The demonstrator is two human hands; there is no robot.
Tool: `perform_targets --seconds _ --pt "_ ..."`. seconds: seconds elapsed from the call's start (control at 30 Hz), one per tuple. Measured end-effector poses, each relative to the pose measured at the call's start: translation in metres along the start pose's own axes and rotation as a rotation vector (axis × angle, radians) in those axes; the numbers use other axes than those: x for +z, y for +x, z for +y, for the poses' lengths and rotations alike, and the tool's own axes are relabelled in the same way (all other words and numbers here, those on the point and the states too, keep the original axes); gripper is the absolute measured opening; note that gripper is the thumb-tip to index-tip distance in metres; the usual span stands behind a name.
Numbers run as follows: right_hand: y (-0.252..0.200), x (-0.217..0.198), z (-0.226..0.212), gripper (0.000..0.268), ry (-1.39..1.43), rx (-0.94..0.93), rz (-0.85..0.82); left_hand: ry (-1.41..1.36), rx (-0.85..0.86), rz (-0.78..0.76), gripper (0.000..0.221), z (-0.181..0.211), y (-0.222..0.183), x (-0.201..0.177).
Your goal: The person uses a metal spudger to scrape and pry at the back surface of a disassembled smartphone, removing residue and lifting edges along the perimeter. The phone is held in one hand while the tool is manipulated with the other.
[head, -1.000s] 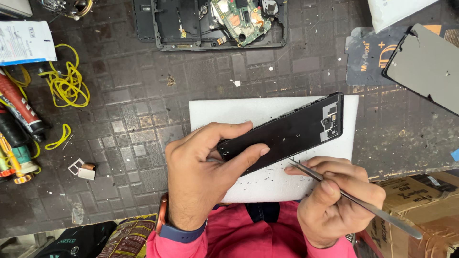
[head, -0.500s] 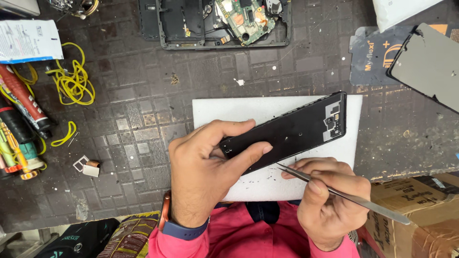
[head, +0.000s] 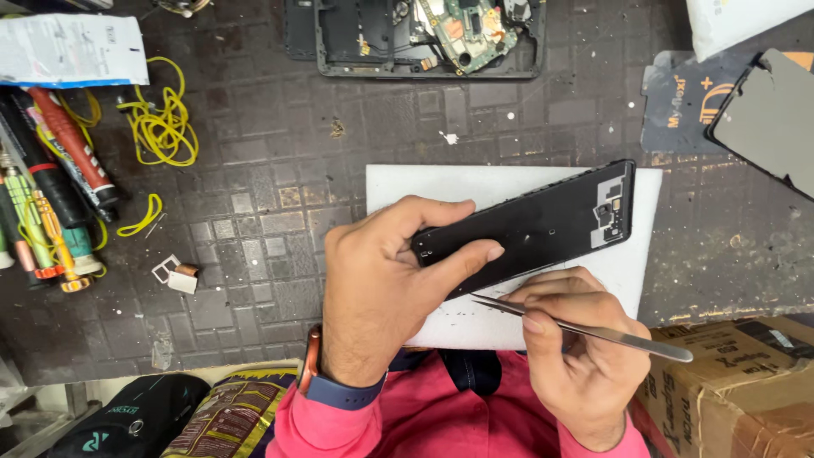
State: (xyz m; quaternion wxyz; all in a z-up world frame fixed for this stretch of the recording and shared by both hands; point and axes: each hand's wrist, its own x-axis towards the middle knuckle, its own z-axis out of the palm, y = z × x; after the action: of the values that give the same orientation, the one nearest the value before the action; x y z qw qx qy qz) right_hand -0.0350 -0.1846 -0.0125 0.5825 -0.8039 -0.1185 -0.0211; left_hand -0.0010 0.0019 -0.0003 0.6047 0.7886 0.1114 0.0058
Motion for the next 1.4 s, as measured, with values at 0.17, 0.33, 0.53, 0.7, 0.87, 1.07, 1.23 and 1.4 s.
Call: perform_targets --seconds 0.17,0.33,0.53,0.7,0.87,1.07,1.23,1.4 --pt "0.0 0.0 -0.004 0.007 -0.102 0.032 -0.127 -0.019 -0.012 -0.01 0.031 -0.002 0.0 -0.001" --pt "-0.002 0.01 -0.001 0.009 -0.109 0.009 0.014 -0.01 -0.011 -0.011 0.032 -0.001 0.003 -0.002" --pt "-0.009 0.017 0.006 0.02 -0.093 -0.022 0.164 0.003 -0.019 -0.017 0.032 -0.001 0.003 -0.004" --pt "-0.01 0.018 0.005 0.021 -0.097 -0.036 0.151 -0.081 -0.022 -0.021 0.03 -0.001 0.001 -0.002" --pt "-0.008 0.014 0.004 0.018 -0.187 -0.038 0.031 -0.004 -0.059 -0.019 0.031 -0.002 0.001 -0.001" --pt "-0.007 0.021 0.006 0.017 -0.092 -0.071 0.188 -0.047 -0.057 -0.017 0.031 0.001 0.001 -0.001" --pt "-0.01 0.015 0.006 0.013 -0.158 -0.102 0.074 0.017 -0.035 -0.002 0.031 0.002 0.0 0.001" --pt "-0.01 0.011 0.007 0.01 -0.184 -0.105 0.036 0.003 -0.042 -0.009 0.03 -0.001 0.0 0.002"
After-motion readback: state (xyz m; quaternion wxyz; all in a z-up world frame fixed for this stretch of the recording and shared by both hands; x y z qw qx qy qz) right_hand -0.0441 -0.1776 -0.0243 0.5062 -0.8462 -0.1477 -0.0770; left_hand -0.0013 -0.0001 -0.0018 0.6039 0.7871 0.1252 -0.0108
